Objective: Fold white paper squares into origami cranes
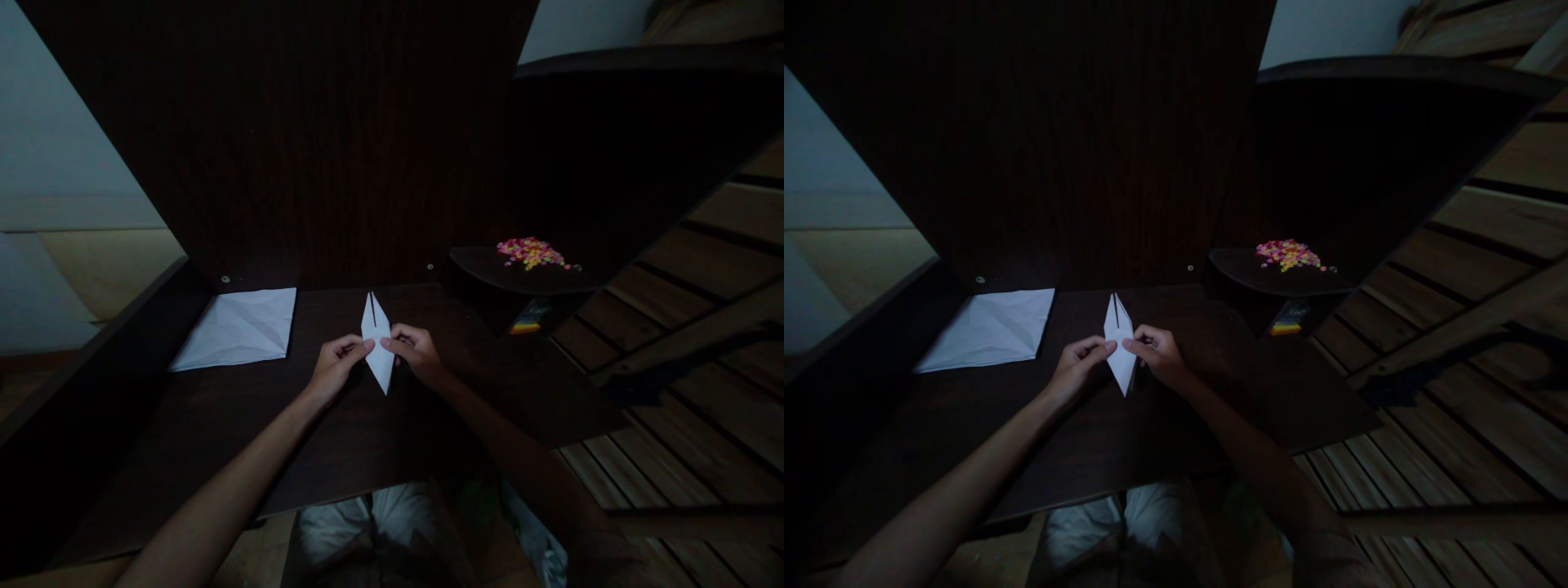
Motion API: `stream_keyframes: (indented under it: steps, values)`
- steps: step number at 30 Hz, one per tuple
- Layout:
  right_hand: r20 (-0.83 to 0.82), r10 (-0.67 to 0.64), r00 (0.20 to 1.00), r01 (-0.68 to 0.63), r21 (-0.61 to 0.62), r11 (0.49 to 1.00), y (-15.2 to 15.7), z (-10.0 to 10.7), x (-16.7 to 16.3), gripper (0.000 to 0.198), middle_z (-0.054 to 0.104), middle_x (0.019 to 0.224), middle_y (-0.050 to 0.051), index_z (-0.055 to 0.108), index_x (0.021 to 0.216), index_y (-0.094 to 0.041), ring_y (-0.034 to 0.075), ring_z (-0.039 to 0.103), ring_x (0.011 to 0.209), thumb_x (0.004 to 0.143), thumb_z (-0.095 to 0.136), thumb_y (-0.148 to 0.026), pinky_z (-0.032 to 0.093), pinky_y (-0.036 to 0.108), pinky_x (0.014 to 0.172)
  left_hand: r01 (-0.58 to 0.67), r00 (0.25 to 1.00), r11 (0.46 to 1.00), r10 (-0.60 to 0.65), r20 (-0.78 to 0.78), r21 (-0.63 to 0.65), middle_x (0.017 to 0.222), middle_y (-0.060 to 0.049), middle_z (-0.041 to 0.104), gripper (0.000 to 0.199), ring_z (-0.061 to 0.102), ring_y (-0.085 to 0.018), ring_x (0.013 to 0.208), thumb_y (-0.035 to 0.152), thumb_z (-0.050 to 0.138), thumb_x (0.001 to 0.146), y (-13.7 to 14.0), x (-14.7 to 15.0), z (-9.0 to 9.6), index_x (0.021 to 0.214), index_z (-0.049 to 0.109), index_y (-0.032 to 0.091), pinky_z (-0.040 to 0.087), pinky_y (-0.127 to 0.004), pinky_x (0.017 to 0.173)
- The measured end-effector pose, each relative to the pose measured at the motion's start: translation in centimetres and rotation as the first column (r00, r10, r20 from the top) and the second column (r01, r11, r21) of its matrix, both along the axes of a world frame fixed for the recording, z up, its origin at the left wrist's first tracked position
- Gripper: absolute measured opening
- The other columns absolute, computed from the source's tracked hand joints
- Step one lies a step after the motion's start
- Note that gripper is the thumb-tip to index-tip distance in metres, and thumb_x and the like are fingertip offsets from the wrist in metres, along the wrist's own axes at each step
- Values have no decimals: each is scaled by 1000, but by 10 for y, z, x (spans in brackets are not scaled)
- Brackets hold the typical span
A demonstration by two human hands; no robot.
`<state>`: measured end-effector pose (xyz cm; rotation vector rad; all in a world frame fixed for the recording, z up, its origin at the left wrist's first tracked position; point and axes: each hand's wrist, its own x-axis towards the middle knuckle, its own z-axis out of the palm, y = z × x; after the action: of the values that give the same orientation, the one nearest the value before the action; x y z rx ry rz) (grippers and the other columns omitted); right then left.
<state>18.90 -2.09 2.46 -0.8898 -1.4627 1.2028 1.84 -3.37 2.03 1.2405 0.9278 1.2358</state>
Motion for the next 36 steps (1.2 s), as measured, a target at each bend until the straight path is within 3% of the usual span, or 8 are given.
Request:
stream_keyframes:
  steps: [3,13,18,24,28,36]
  values:
    - [-10,4,1000,-5,-19,1000,2,0,1,26,50,55,-4,55,61,-17,8,45,45,71,69,-37,35,20,42,9,1000,1000,-9,-22,11,70,0,66,27,56,-12,65,40,76,69,0,-1,1,72,70,14,41,-23,64]
    - [26,30,999,-31,1,1000,1,1,0,25,50,57,-3,55,60,-17,9,45,51,70,67,-36,34,21,47,14,987,993,6,-163,121,58,3,57,28,47,-9,53,40,74,70,3,-6,3,65,65,14,34,-21,53]
    - [21,33,999,-34,10,999,4,0,1,24,51,59,-3,57,62,-17,11,47,58,71,68,-37,36,23,54,-40,980,984,73,-186,174,59,2,59,27,48,-10,53,40,73,71,-3,-2,7,68,68,14,36,-22,52]
    - [-153,143,978,-169,-173,970,9,-7,-1,32,57,65,-1,59,69,-17,11,49,55,68,72,-45,37,22,49,-91,946,917,201,-254,388,69,-2,64,22,55,-13,65,34,75,71,-10,1,8,80,71,15,45,-25,64]
    - [-193,160,968,-196,-187,963,10,-10,-1,35,59,67,0,60,72,-16,10,51,55,67,75,-47,38,21,46,-135,925,862,287,-251,488,69,-1,63,19,55,-13,63,33,73,73,-12,4,10,82,73,17,45,-24,61]
    - [-198,217,956,-259,-221,940,12,-17,-3,41,62,69,2,59,76,-16,11,54,57,65,76,-52,40,20,48,-149,893,807,358,-273,572,65,-3,65,16,55,-15,60,32,73,73,-19,7,14,83,75,19,44,-27,61]
